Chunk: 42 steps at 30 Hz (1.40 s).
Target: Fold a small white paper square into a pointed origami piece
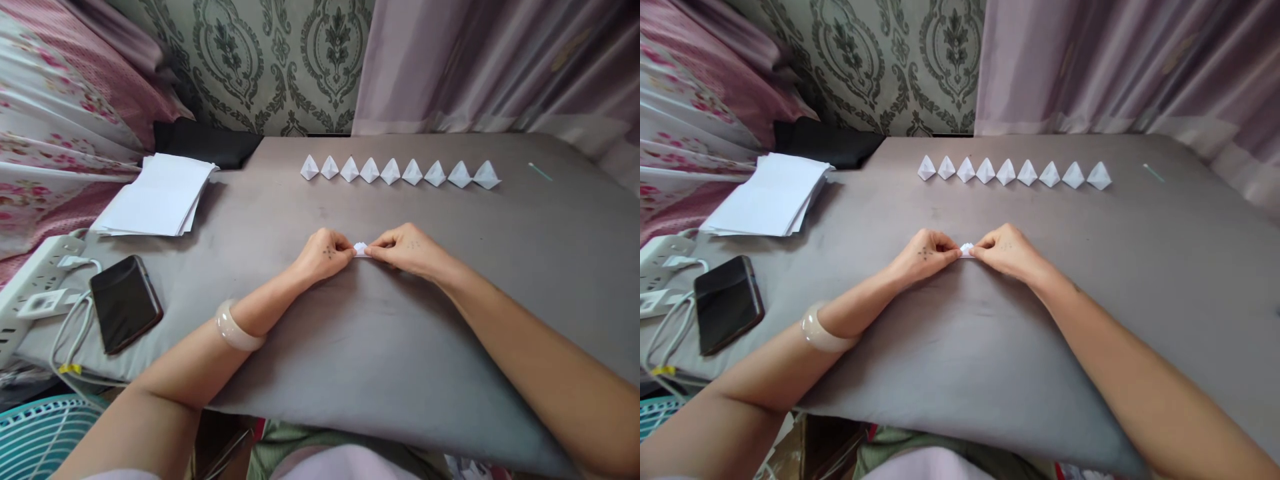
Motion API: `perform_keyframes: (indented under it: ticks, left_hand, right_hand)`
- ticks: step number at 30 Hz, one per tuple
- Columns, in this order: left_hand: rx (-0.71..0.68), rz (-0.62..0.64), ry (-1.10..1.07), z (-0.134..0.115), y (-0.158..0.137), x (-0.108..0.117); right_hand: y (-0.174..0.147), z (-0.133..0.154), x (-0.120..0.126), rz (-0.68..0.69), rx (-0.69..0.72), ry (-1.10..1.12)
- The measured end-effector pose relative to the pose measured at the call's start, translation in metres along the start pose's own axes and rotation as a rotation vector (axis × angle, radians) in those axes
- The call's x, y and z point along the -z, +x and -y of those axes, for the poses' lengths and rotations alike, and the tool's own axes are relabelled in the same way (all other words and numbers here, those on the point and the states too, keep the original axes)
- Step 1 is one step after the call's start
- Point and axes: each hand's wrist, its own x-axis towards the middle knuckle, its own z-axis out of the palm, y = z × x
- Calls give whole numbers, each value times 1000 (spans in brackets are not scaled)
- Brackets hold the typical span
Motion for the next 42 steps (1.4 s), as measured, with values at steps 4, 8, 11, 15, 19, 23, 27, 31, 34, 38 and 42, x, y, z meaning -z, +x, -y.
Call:
perform_keyframes:
  ticks: [4,8,11,15,19,23,27,31,34,38,42]
  left_hand:
    - [112,46,-24,-1,6,1]
    - [170,143,7,-4,19,6]
    - [160,206,98,-10,29,11]
    - [158,248,242,-17,37,14]
    - [145,244,214,-16,39,13]
    - [146,269,75,-12,35,13]
    - [144,219,-70,-6,25,14]
    - [29,193,-254,9,15,7]
    - [-86,132,-330,19,8,-1]
    - [-203,63,-239,22,0,-4]
    - [-261,-13,-150,16,-7,-5]
  right_hand:
    - [7,9,4,71,-125,45]
    - [16,13,7,147,-122,84]
    - [23,14,11,249,-113,119]
    - [32,16,13,327,-159,74]
    - [38,20,14,360,-99,-95]
    - [38,19,17,308,7,-322]
    - [22,8,14,245,142,-228]
    - [-5,-6,0,27,243,-81]
    - [-19,-14,-13,-98,243,-36]
    - [-24,-22,-27,-214,320,47]
    - [-26,-26,-33,-257,438,70]
